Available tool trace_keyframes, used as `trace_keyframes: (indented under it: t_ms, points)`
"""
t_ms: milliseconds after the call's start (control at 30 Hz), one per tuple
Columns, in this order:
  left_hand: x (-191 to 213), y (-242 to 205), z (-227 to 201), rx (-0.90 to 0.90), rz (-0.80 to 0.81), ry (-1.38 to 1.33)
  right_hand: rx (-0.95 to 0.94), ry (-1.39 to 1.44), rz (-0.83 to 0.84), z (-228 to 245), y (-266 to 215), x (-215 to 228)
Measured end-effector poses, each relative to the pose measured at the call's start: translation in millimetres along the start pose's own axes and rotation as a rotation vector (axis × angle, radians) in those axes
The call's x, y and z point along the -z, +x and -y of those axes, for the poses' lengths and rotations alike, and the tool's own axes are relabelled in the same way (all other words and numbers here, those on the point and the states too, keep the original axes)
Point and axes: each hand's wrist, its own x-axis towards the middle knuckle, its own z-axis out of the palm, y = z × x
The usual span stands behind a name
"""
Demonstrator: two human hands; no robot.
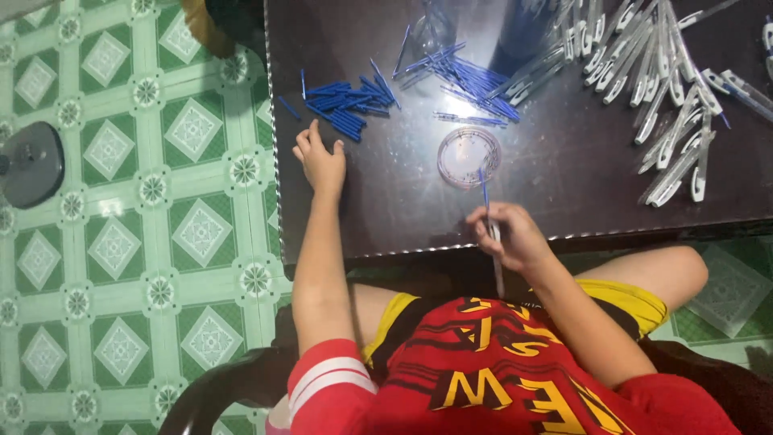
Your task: Assembling ballpoint pens by inserting ink refills into barrels and attaching caps.
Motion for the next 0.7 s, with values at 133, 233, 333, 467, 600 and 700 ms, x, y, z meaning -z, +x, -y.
trace_keyframes:
  t_ms: [133, 233, 333, 467, 600, 700]
  points:
    - [-2.1, 11.9, -12.1, 0.003, 0.222, 0.203, -0.115, -0.025, 0.025, -10.4, -22.6, -5.5]
    - [-14.4, 7.5, -18.2, -0.022, 0.243, 0.279, -0.132, -0.013, 0.051, -19.1, -30.4, -5.9]
    - [-23.5, -0.7, -15.4, -0.058, 0.179, 0.297, -0.098, -0.026, 0.058, -13.1, -30.7, -4.9]
    - [-28.0, -4.9, -6.7, -0.094, 0.119, 0.296, -0.053, -0.023, 0.024, -11.0, -28.1, 0.1]
    - [-28.3, -5.8, -6.3, -0.075, 0.137, 0.271, -0.076, 0.005, 0.036, -18.4, -24.9, 4.3]
    - [-37.5, -17.1, 2.4, 0.038, 0.078, 0.093, -0.086, 0.030, 0.056, -14.3, -24.6, -0.2]
